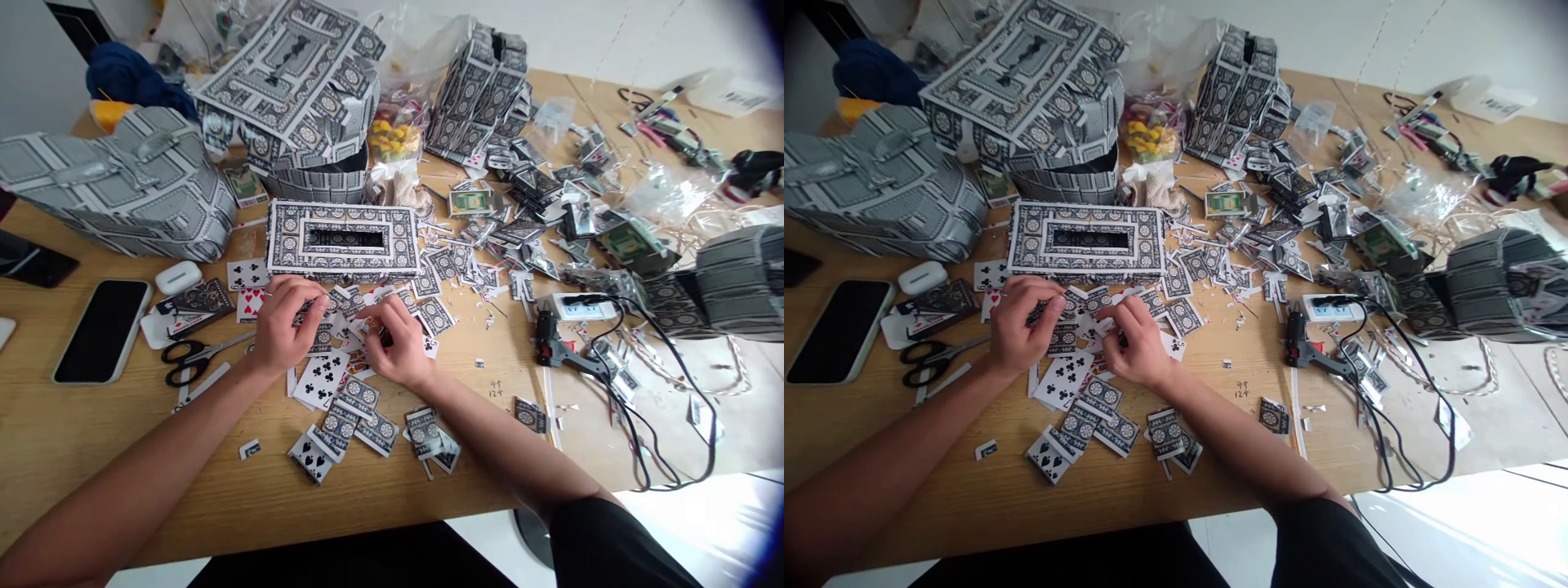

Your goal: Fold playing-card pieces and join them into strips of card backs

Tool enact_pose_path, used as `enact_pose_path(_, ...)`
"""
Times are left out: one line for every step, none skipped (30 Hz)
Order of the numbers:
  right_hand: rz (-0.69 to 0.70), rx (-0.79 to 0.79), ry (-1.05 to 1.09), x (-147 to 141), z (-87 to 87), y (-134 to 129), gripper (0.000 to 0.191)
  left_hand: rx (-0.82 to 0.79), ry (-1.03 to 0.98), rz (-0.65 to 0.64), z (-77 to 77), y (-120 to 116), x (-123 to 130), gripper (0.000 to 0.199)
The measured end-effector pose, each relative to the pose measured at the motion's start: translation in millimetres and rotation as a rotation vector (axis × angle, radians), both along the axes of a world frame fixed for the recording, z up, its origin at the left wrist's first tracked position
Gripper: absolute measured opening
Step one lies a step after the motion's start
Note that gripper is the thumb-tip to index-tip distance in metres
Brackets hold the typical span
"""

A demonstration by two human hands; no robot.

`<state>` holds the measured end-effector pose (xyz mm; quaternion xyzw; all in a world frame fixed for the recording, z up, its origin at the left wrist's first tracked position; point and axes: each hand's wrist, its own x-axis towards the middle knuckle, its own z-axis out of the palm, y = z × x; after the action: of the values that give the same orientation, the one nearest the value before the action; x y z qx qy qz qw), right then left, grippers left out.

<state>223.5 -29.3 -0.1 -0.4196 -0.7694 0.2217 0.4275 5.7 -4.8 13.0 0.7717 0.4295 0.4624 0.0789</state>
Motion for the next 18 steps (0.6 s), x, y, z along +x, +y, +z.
enact_pose_path(-0.014, -0.016, 0.054, 1.0, 0.3, -0.2, 0.029, 0.008, -0.004, -0.002, -0.4, 0.0, 0.2, 0.011)
enact_pose_path(-0.036, -0.042, 0.121, 1.5, 0.3, 0.1, 0.028, 0.014, -0.009, -0.003, -0.8, -0.1, 0.3, 0.01)
enact_pose_path(-0.07, -0.076, 0.208, 1.5, 0.0, 1.0, 0.026, 0.018, -0.014, -0.003, -1.3, -0.1, 0.4, 0.01)
enact_pose_path(-0.108, -0.12, 0.308, 1.0, -0.5, 2.5, 0.025, 0.021, -0.018, -0.002, -1.7, -0.2, 0.5, 0.01)
enact_pose_path(-0.149, -0.173, 0.412, 0.2, -1.1, 4.4, 0.024, 0.023, -0.02, -0.001, -1.9, -0.2, 0.5, 0.011)
enact_pose_path(-0.186, -0.228, 0.504, -0.8, -1.8, 6.6, 0.022, 0.024, -0.02, -0.001, -2.1, -0.2, 0.5, 0.011)
enact_pose_path(-0.215, -0.277, 0.574, -1.8, -2.4, 8.9, 0.02, 0.024, -0.018, -0.003, -2.2, -0.3, 0.5, 0.012)
enact_pose_path(-0.227, -0.321, 0.614, -2.8, -3.1, 11.1, 0.019, 0.022, -0.014, -0.006, -2.3, -0.3, 0.5, 0.012)
enact_pose_path(-0.225, -0.36, 0.628, -3.6, -3.7, 13.0, 0.018, 0.016, -0.009, -0.008, -2.3, -0.3, 0.4, 0.012)
enact_pose_path(-0.216, -0.391, 0.632, -4.1, -4.4, 14.4, 0.018, 0.008, -0.004, -0.009, -2.5, -0.3, 0.4, 0.012)
enact_pose_path(-0.206, -0.411, 0.638, -4.4, -5.1, 15.3, 0.017, 0.0, 0.001, -0.011, -2.7, -0.2, 0.3, 0.012)
enact_pose_path(-0.19, -0.424, 0.65, -4.5, -5.9, 15.9, 0.017, -0.007, 0.003, -0.013, -2.9, -0.2, 0.3, 0.013)
enact_pose_path(-0.172, -0.433, 0.668, -4.5, -6.8, 16.1, 0.018, -0.013, 0.005, -0.015, -3.2, -0.1, 0.2, 0.014)
enact_pose_path(-0.155, -0.438, 0.688, -4.4, -7.7, 16.1, 0.019, -0.019, 0.006, -0.019, -3.4, 0.0, 0.1, 0.014)
enact_pose_path(-0.141, -0.44, 0.704, -4.3, -8.7, 16.0, 0.019, -0.026, 0.007, -0.024, -3.6, 0.0, 0.0, 0.015)
enact_pose_path(-0.132, -0.444, 0.712, -4.2, -9.7, 15.8, 0.019, -0.034, 0.006, -0.029, -3.8, 0.0, -0.1, 0.015)
enact_pose_path(-0.127, -0.449, 0.711, -4.3, -10.6, 15.8, 0.019, -0.04, 0.003, -0.036, -3.9, 0.0, -0.3, 0.016)
enact_pose_path(-0.127, -0.456, 0.706, -4.5, -11.5, 15.8, 0.019, -0.045, 0.0, -0.043, -4.1, -0.1, -0.5, 0.017)
